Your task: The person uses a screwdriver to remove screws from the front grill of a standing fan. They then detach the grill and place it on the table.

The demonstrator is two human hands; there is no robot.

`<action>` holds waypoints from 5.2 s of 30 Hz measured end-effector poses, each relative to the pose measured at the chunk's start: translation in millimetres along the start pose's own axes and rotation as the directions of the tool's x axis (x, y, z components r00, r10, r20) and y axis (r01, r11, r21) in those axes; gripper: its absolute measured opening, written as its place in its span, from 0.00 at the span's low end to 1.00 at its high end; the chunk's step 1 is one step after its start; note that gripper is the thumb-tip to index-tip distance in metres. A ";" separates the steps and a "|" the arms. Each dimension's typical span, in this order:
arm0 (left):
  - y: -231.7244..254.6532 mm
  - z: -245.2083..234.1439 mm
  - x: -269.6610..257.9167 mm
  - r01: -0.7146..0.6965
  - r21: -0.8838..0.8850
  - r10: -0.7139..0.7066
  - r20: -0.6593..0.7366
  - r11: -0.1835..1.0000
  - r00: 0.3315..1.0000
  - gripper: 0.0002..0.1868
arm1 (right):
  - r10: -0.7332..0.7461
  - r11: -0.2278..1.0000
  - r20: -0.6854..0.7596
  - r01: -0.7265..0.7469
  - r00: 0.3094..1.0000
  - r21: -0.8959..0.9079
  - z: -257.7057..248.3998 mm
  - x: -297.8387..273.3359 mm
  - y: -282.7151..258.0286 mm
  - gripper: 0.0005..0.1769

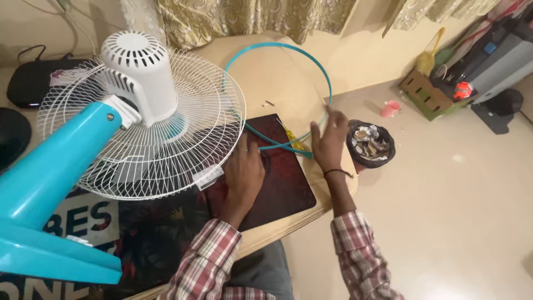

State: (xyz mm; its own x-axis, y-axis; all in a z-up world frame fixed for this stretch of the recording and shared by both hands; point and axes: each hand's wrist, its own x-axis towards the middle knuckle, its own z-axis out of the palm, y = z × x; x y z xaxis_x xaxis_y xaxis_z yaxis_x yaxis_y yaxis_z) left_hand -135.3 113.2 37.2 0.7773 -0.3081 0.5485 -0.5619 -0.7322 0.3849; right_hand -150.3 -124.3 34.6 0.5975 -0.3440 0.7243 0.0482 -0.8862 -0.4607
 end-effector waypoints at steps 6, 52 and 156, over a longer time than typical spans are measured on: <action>3.9 6.3 -1.7 -0.082 0.272 0.079 0.024 0.959 0.997 0.27 | -0.228 0.969 0.474 0.244 0.850 0.028 14.3 -10.7 9.4 0.13; 20.5 8.8 4.1 -0.401 0.291 0.420 -0.003 0.868 0.907 0.22 | -0.148 0.986 0.354 0.108 0.924 0.131 -34.4 -28.6 -25.2 0.09; -34.0 -74.0 -43.0 -0.272 0.599 0.376 -0.054 0.754 0.925 0.28 | -0.426 0.874 0.310 0.475 0.850 -0.100 -42.8 -15.7 -71.5 0.13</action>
State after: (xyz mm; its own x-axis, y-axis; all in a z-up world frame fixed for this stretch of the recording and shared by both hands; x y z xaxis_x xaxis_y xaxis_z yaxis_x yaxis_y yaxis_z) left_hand -170.6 196.3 55.4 0.4924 -0.5279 0.6920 -0.4653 -0.8316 -0.3033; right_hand -197.3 -68.8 78.1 0.7353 0.1814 0.6530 0.2458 -0.9693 -0.0075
